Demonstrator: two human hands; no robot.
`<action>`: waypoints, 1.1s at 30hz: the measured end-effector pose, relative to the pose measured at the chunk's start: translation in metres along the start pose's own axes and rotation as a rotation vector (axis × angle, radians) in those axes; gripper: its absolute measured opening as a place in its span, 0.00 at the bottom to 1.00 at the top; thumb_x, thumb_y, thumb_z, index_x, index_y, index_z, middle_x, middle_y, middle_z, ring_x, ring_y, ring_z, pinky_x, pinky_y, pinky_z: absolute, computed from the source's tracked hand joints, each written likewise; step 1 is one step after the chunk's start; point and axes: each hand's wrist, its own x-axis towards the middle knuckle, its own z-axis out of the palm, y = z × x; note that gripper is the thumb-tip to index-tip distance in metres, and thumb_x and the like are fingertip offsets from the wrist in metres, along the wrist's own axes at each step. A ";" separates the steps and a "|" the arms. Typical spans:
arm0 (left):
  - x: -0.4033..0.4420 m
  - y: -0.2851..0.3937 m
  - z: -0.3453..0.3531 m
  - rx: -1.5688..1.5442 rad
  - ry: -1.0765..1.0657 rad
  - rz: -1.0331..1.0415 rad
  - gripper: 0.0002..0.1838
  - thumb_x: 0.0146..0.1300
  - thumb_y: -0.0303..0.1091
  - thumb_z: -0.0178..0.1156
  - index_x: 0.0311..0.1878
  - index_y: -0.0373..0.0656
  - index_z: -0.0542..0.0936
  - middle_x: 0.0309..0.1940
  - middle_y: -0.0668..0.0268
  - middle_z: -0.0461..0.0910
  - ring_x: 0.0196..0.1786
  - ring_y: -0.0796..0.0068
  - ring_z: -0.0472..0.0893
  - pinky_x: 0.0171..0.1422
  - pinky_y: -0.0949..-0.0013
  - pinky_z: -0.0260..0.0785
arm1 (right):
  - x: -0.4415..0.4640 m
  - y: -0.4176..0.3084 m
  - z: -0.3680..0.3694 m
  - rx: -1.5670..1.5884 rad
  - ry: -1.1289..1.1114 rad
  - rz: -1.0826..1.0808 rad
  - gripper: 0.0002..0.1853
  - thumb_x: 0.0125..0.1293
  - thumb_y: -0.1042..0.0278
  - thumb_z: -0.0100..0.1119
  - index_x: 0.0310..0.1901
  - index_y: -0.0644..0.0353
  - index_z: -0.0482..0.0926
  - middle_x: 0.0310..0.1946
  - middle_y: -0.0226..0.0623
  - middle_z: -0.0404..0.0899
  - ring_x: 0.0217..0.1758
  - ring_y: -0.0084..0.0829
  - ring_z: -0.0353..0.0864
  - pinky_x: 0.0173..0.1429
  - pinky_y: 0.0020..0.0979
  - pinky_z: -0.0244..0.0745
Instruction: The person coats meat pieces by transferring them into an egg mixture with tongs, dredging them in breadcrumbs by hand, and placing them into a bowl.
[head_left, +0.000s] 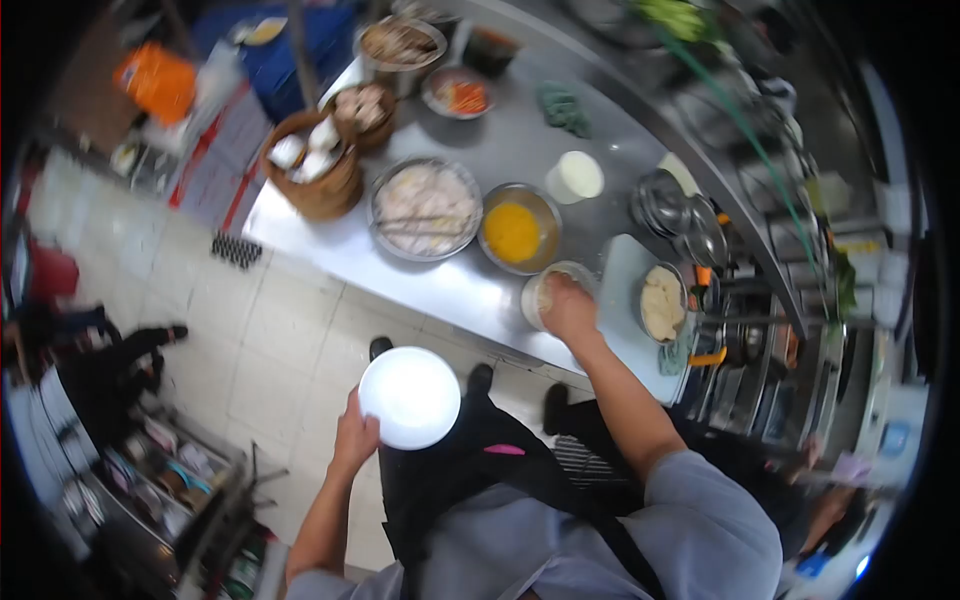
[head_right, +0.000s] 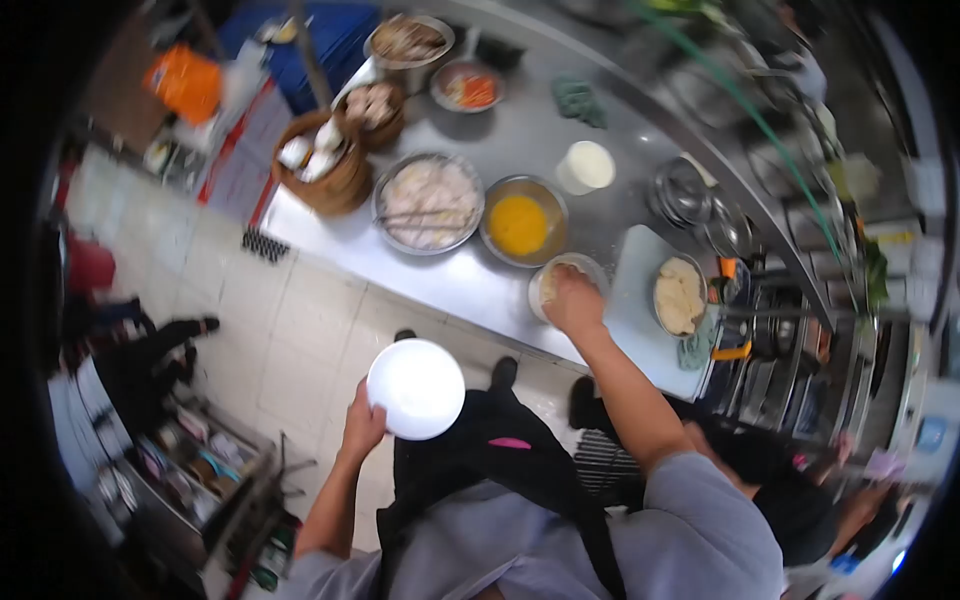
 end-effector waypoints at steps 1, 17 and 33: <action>-0.004 0.021 -0.023 -0.060 -0.039 -0.065 0.35 0.60 0.24 0.46 0.75 0.38 0.61 0.51 0.38 0.82 0.43 0.42 0.87 0.47 0.49 0.83 | 0.000 -0.003 -0.003 -0.003 -0.044 0.019 0.21 0.54 0.66 0.66 0.51 0.56 0.79 0.52 0.44 0.83 0.53 0.48 0.84 0.57 0.45 0.80; 0.363 0.350 0.030 -0.104 -0.103 0.271 0.26 0.64 0.24 0.51 0.66 0.31 0.62 0.36 0.47 0.84 0.23 0.62 0.85 0.22 0.64 0.81 | -0.013 0.004 -0.027 0.331 -0.057 0.251 0.21 0.55 0.66 0.62 0.53 0.58 0.81 0.48 0.50 0.86 0.54 0.47 0.85 0.57 0.45 0.81; 0.439 0.327 0.087 0.479 -0.170 0.070 0.15 0.73 0.40 0.51 0.43 0.37 0.79 0.27 0.54 0.84 0.21 0.66 0.82 0.24 0.59 0.77 | 0.008 0.039 -0.011 0.458 -0.334 0.151 0.22 0.60 0.67 0.57 0.57 0.59 0.81 0.55 0.52 0.83 0.61 0.48 0.82 0.65 0.46 0.76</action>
